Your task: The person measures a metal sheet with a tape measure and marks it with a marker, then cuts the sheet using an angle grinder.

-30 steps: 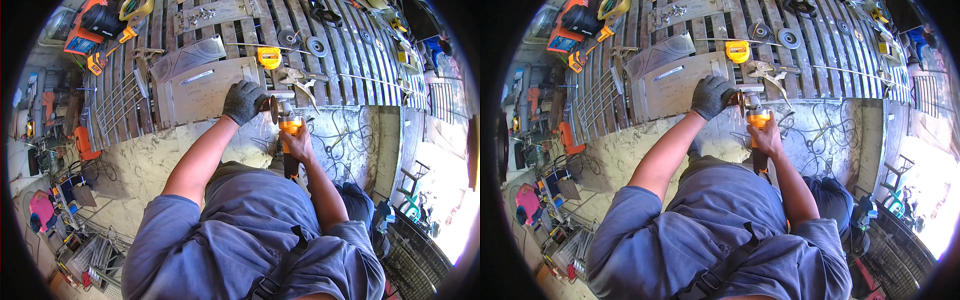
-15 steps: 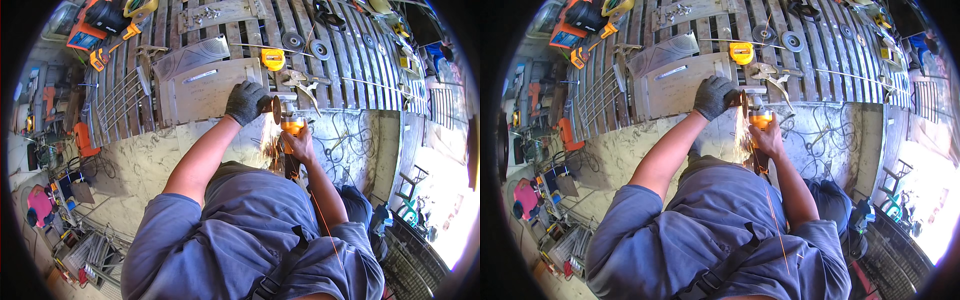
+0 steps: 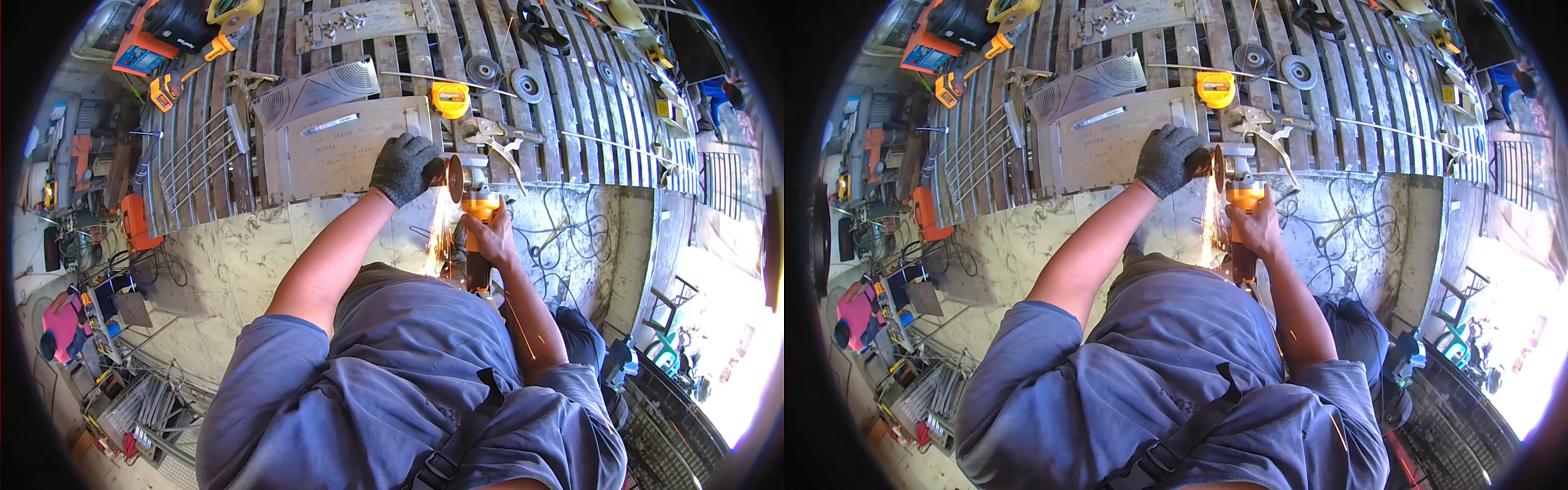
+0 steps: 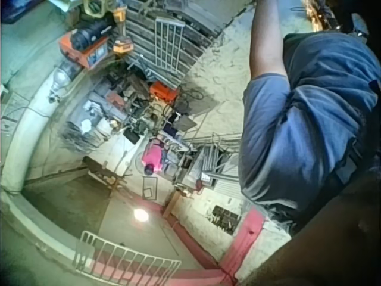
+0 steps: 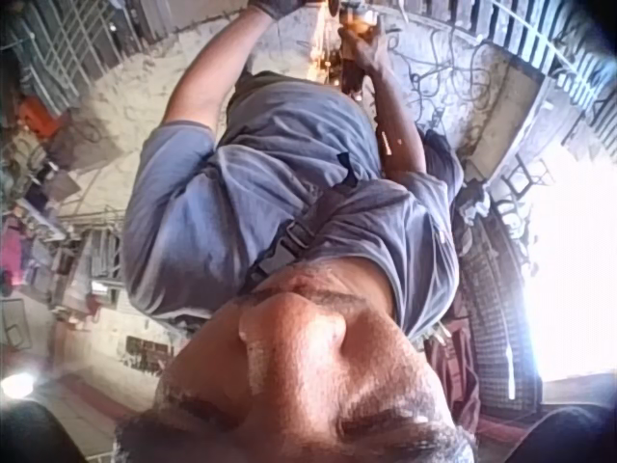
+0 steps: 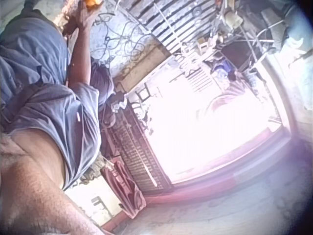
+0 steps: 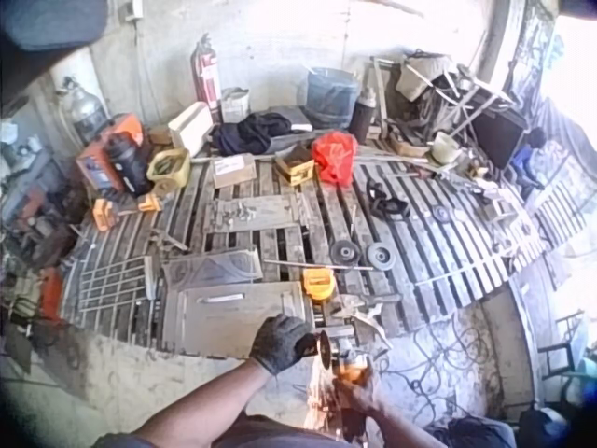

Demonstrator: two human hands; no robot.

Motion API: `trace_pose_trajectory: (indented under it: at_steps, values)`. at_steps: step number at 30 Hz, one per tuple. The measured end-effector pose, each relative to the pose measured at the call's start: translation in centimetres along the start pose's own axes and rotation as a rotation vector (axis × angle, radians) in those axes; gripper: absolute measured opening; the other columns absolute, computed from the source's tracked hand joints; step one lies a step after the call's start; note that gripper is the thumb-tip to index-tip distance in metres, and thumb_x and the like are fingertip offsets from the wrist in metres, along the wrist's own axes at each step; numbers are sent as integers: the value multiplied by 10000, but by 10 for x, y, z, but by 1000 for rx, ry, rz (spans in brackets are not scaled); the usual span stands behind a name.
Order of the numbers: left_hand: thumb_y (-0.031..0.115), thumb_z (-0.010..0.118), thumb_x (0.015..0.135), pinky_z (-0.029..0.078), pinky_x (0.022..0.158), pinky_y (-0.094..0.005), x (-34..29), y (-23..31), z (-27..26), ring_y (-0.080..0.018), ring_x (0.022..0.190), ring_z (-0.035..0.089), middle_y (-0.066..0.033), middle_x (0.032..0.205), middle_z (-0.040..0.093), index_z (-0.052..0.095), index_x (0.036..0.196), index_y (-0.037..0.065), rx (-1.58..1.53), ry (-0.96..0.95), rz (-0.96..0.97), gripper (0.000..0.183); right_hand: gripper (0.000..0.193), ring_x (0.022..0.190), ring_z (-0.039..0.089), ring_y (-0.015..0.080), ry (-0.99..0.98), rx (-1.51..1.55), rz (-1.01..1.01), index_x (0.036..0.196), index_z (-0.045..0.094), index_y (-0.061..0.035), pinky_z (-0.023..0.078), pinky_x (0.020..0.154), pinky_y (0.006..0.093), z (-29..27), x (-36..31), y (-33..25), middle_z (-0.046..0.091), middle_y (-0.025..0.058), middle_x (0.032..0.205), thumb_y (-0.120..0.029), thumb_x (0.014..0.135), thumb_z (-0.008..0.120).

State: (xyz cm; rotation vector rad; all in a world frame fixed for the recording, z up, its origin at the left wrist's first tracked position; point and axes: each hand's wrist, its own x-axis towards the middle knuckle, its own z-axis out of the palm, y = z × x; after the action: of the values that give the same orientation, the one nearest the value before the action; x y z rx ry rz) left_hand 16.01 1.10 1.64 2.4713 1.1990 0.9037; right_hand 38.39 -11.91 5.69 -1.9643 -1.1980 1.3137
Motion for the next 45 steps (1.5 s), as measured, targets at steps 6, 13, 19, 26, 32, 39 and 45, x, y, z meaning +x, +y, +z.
trace_pose_trajectory:
  at_steps: [6,13,19,26,32,39,45]
  values:
    - [296,722,894,513,822,-437,0,1,0,-311,919,644,-68,976,690,724,989,122,-14,8,2,198,604,938,702,307,31,54,-13,1242,493,36,550,873,420,3,2,7,710,190,1033,-255,802,788]
    - [291,721,894,513,827,-435,0,-1,0,-315,925,646,-71,983,693,731,1011,122,-20,7,9,205,594,928,698,290,-19,106,45,1232,500,21,550,866,404,0,3,0,708,178,1026,-256,794,790]
    - [293,736,873,516,827,-437,0,1,-2,-315,931,645,-72,992,698,736,1038,126,-15,-2,-6,235,597,957,694,272,4,66,28,1256,485,11,542,897,395,1,5,4,711,166,1049,-237,806,788]
    - [270,751,853,518,832,-437,1,2,-3,-315,933,646,-69,993,699,740,1036,128,-8,1,-12,232,591,949,688,249,-21,132,-46,1261,480,8,542,891,380,3,8,12,719,151,1054,-224,816,792]
    - [260,753,846,517,835,-439,0,1,-2,-312,940,645,-69,995,700,738,1039,128,-18,5,-8,235,578,938,683,250,-44,112,23,1264,481,13,538,882,387,0,5,4,718,151,1040,-210,825,783]
    - [271,736,861,514,839,-435,0,1,-2,-307,943,643,-68,994,695,739,1030,134,-15,10,-10,218,576,973,681,273,-19,91,-35,1263,494,17,525,910,397,1,0,3,711,169,1068,-217,825,786]
    - [286,723,877,512,846,-440,-4,-4,5,-312,945,639,-77,997,692,732,1004,123,-2,27,4,207,527,937,688,238,-30,87,10,1260,520,-3,548,861,391,-4,-3,17,701,135,1058,-180,834,777]
